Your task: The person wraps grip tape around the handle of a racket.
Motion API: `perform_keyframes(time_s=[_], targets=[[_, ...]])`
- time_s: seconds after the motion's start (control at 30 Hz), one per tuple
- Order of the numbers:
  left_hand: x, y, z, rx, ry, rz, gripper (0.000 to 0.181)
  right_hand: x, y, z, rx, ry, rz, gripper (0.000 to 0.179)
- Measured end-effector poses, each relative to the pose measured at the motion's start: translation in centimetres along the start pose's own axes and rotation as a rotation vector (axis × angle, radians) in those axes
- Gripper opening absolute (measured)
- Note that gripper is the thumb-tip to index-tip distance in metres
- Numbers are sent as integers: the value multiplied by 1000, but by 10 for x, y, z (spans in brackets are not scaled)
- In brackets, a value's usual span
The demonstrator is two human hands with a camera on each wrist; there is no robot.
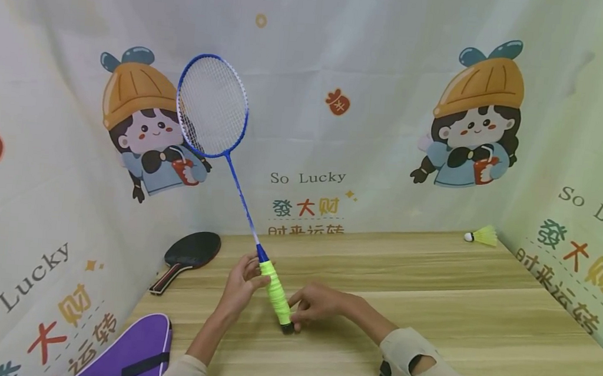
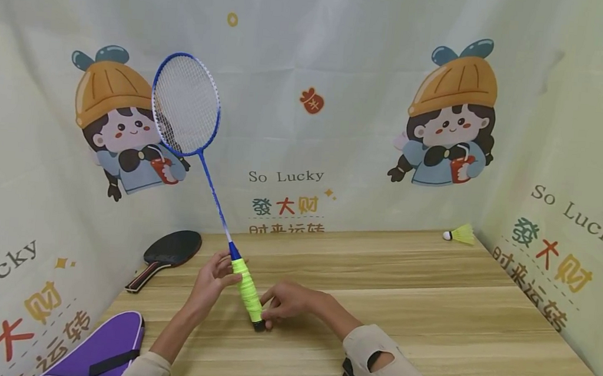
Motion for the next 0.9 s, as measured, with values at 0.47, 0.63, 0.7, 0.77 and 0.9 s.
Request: perform_keyframes(time_s=[0.47, 0.63, 0.7, 0.77, 0.9], targets=[[0, -22, 0, -157, -38, -69, 69, -5, -8, 0, 15, -48, -67, 17], [-3, -28, -2, -219, -87, -126, 70, -5, -11, -2, 11, -37, -85, 19], [-2, -27, -3, -227, -84, -130, 70, -3, -11, -4, 19, -33, -80, 19], [-2, -26, -5, -227, -63, -125, 70, 0, -12, -5, 10, -34, -67, 21], [0, -23, -8, -227, -36, -98, 71, 6, -11, -5, -39, -44, -58, 21]])
Point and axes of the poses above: each hand's wrist, its own x-axis away from the middle knuckle, its own y-axis out of the back of the hand, z = x × y, the point moved 1 cm from there along -x, towards the middle knuckle, and after that the axes turned 15 degrees about z, right-handed, at the moved point
